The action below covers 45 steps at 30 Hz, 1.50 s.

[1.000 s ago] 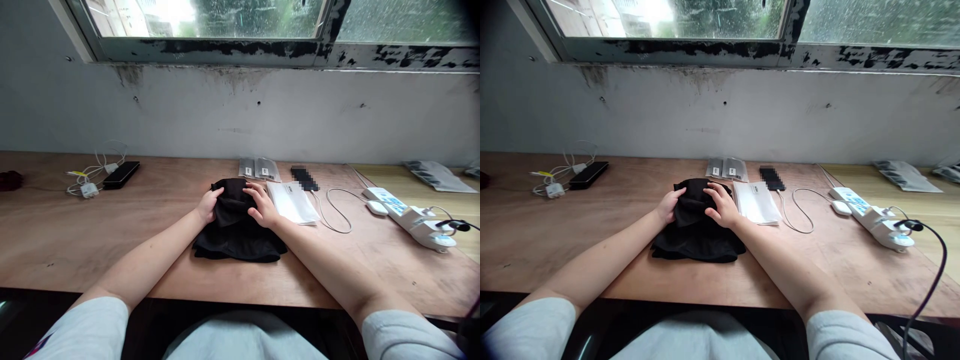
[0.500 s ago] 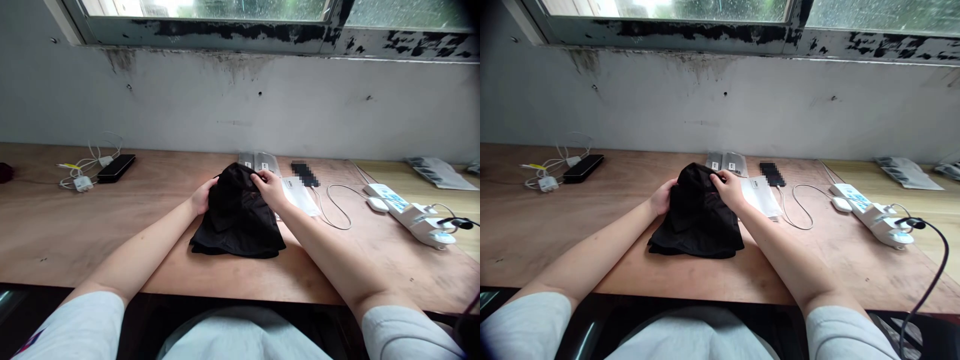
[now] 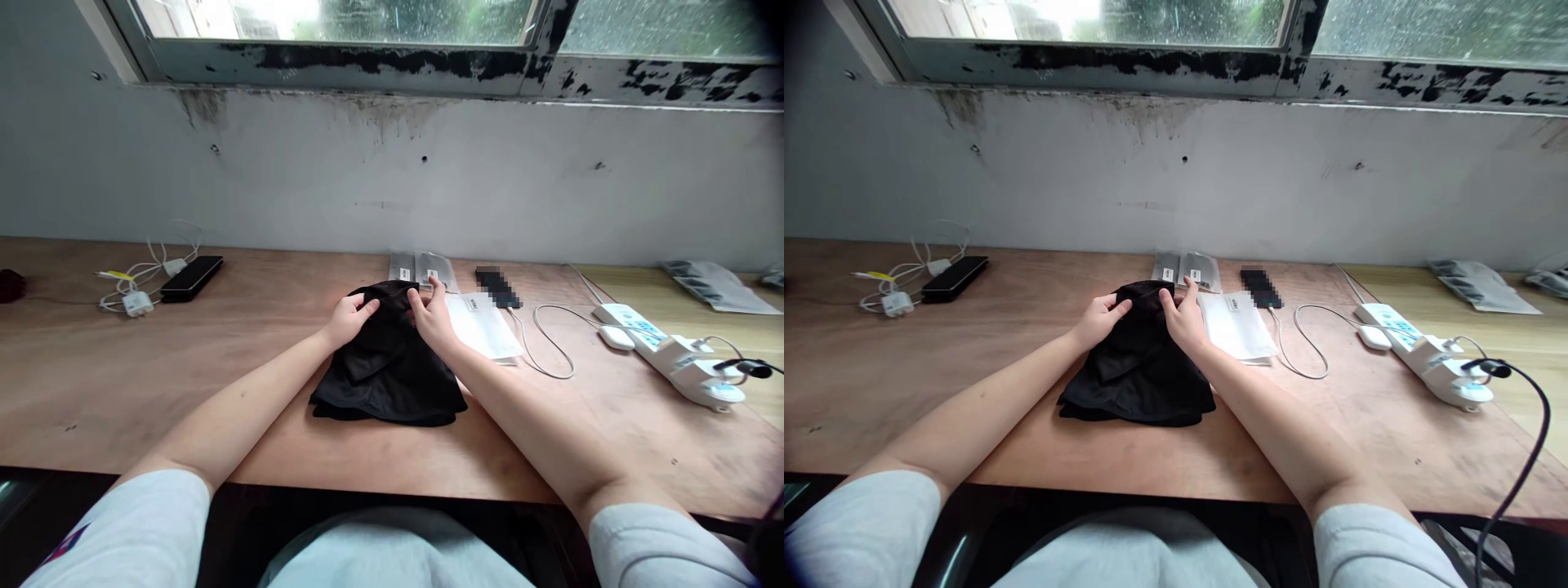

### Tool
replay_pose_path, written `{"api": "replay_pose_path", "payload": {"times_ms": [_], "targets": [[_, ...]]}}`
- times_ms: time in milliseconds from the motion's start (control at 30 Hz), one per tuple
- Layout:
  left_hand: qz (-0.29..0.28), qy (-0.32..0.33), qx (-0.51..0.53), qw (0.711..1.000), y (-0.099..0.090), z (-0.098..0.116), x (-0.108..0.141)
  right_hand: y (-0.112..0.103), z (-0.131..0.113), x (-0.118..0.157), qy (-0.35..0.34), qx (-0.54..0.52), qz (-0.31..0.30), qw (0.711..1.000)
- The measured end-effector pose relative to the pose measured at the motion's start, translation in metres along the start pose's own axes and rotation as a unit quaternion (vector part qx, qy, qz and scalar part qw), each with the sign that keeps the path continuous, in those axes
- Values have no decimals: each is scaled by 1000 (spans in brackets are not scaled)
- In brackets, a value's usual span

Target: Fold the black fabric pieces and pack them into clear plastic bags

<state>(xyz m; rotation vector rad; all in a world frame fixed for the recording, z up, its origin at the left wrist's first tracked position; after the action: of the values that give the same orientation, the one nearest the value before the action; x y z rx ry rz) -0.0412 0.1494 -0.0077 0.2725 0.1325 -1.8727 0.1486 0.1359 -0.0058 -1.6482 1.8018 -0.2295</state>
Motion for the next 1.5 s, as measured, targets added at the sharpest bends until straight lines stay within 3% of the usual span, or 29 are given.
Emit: {"api": "replay_pose_path", "payload": {"times_ms": [100,133,267,367,467,600,767,867,967,1133,1233,1333,1400,1467,1500], "targets": [[20,-8,44,999,-2,-4,-5,10,14,8,112,-100,-44,988],[17,-15,64,998,-1,-5,-6,15,11,12,122,-123,-69,982],[10,-41,98,994,6,-9,-4,25,-23,26,33,-128,-120,984],[21,-38,125,991,9,-4,-3,22,-46,29,-60,-43,-94,993],[34,-38,156,986,8,7,-5,15,-50,24,-88,9,-63,994],[45,-20,193,980,-7,34,-13,-15,-36,7,-48,-31,6,998],[28,-20,178,983,-33,74,-19,-74,-35,-18,-31,-71,85,993],[13,-26,151,988,-40,101,-12,-106,-54,-24,-37,-128,50,990],[37,-24,158,986,-45,128,4,-135,-84,-14,-61,-171,4,983],[101,4,157,982,-56,152,25,-171,-112,7,-51,-227,12,972],[110,8,154,982,-60,137,13,-161,-97,-4,-29,-237,-5,971],[98,7,102,990,-56,96,-12,-126,-56,-25,0,-184,-27,983],[157,-3,-10,988,-61,63,-22,-97,-24,-37,12,-67,-23,997],[261,-15,-173,950,-70,38,-18,-69,0,-40,6,115,-14,993],[268,-2,-249,931,-65,31,-16,-57,6,-38,-11,203,-5,979]]}}
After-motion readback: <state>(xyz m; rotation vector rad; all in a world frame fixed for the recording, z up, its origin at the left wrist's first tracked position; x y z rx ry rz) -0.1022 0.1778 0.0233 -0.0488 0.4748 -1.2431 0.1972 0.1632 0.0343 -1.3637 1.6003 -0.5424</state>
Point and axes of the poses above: each hand's wrist, its own x-axis away from the middle knuckle, its own y-axis out of the palm, z = x × y, the point moved 8 cm from there along -x, towards the middle knuckle, and after that the axes turned 10 degrees about x, right-handed, at the moved point
